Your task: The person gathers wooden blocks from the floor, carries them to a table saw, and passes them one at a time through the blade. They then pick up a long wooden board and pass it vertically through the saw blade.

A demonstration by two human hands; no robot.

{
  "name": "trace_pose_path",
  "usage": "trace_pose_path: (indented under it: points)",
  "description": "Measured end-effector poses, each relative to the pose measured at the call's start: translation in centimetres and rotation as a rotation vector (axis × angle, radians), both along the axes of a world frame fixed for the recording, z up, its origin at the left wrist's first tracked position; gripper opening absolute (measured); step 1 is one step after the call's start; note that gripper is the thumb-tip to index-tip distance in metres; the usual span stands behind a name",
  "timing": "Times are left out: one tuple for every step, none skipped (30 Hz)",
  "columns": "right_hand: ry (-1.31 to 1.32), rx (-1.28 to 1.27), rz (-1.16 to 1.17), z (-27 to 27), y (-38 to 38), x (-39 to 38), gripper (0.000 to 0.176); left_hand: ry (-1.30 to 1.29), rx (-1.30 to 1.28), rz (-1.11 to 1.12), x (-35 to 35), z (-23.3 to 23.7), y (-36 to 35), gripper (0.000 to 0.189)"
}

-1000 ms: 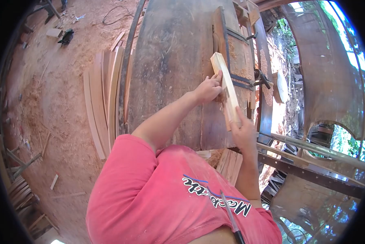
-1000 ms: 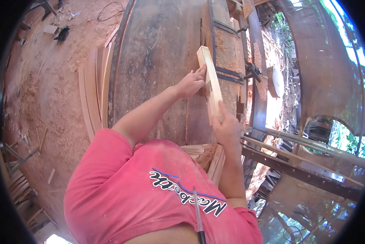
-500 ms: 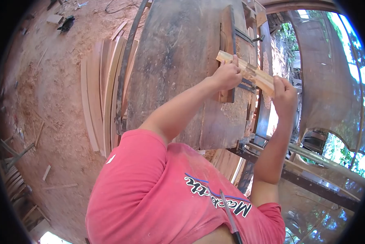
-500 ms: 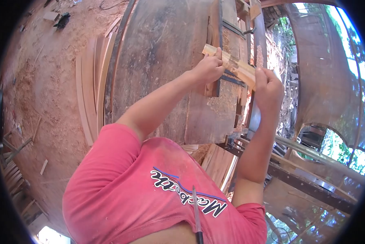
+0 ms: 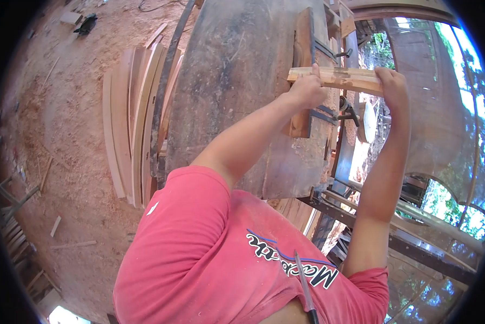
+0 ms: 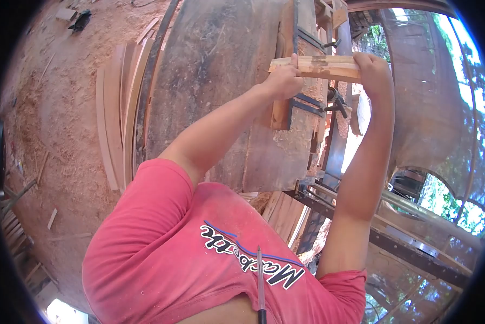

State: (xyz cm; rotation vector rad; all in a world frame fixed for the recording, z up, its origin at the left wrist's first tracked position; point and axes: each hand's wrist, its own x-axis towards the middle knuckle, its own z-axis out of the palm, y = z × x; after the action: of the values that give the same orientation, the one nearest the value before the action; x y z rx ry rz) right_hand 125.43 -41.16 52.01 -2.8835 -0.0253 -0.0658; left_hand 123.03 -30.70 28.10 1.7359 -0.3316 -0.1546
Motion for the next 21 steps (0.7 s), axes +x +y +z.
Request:
trace_pose_path:
  points:
    - [-0.003, -0.001, -0.002, 0.1, -0.2, 0.6, 0.044, -0.004, 0.004, 0.006, 0.1, 0.0, 0.0, 0.061]
    - [0.0, -0.018, 0.03, 0.1, -0.3, 1.3, 0.045, -0.007, 0.004, 0.004, 0.3, 0.0, 0.0, 0.061]
    - [0.002, -0.035, 0.06, 0.2, -0.3, 1.9, 0.045, -0.003, 0.01, 0.0, 0.5, 0.1, 0.1, 0.059]
    - [-0.001, -0.034, 0.057, 0.2, -0.3, 2.6, 0.045, 0.001, 0.017, -0.004, 0.6, 0.1, 0.2, 0.058]
    - [0.003, -0.064, 0.064, 0.3, -0.3, 3.3, 0.046, -0.004, 0.019, -0.009, 0.7, 0.2, 0.3, 0.058]
    - [0.005, -0.094, 0.072, 0.3, -0.3, 4.0, 0.047, 0.007, 0.022, 0.019, 0.9, 0.2, 0.3, 0.05]
    - [-0.001, -0.091, 0.068, 0.2, -0.4, 4.8, 0.047, 0.017, 0.025, 0.047, 1.1, 0.2, 0.3, 0.044]
    - [0.026, -0.06, 0.043, 0.1, -0.6, 5.4, 0.048, 0.012, 0.027, 0.045, 1.3, 0.2, 0.2, 0.044]
    - [0.055, -0.03, 0.018, -0.1, -1.0, 5.7, 0.048, 0.01, 0.016, 0.053, 1.5, 0.0, 0.1, 0.044]
    - [0.053, -0.03, 0.017, -0.4, -1.7, 5.4, 0.048, 0.008, 0.006, 0.061, 1.5, -0.2, 0.0, 0.044]
    - [0.019, -0.066, 0.077, -0.6, -2.5, 4.8, 0.048, 0.004, 0.006, 0.061, 1.3, -0.4, -0.1, 0.044]
    - [-0.02, -0.102, 0.137, -0.7, -3.1, 4.0, 0.049, 0.038, -0.009, 0.052, 1.0, -0.9, -0.5, 0.044]
    - [0.0, -0.141, 0.109, -0.6, -2.9, 1.7, 0.049, 0.07, -0.023, 0.042, 0.7, -1.1, -0.8, 0.044]
    - [0.02, -0.181, 0.078, -0.6, -2.7, -1.8, 0.048, 0.057, -0.023, 0.041, -0.1, -1.0, -0.7, 0.044]
    - [-0.096, -0.273, 0.106, -2.2, -4.1, -5.2, 0.046, -0.012, 0.011, 0.018, -1.6, -1.1, -0.2, 0.045]
    - [0.106, -0.104, -0.1, -1.1, -0.2, -9.9, 0.044, -0.079, 0.048, -0.009, -3.1, -1.4, 0.1, 0.045]
    - [0.108, -0.043, -0.166, -2.8, -0.4, -13.6, 0.04, -0.09, 0.052, -0.019, -4.7, -2.1, 0.2, 0.045]
    - [-0.047, 0.0, -0.098, -6.1, -1.9, -17.4, 0.035, -0.106, 0.015, -0.025, -6.1, -3.0, 0.2, 0.044]
    - [0.084, 0.041, -0.21, -7.1, -0.6, -21.2, 0.036, -0.124, -0.02, -0.039, -7.6, -3.9, 0.2, 0.044]
    - [0.055, -0.005, -0.174, -9.3, -0.5, -24.5, 0.041, -0.143, -0.008, -0.061, -9.2, -4.5, 0.5, 0.044]
    - [0.024, -0.05, -0.143, -12.2, -0.6, -27.4, 0.046, -0.068, -0.03, -0.122, -10.8, -5.1, 1.0, 0.042]
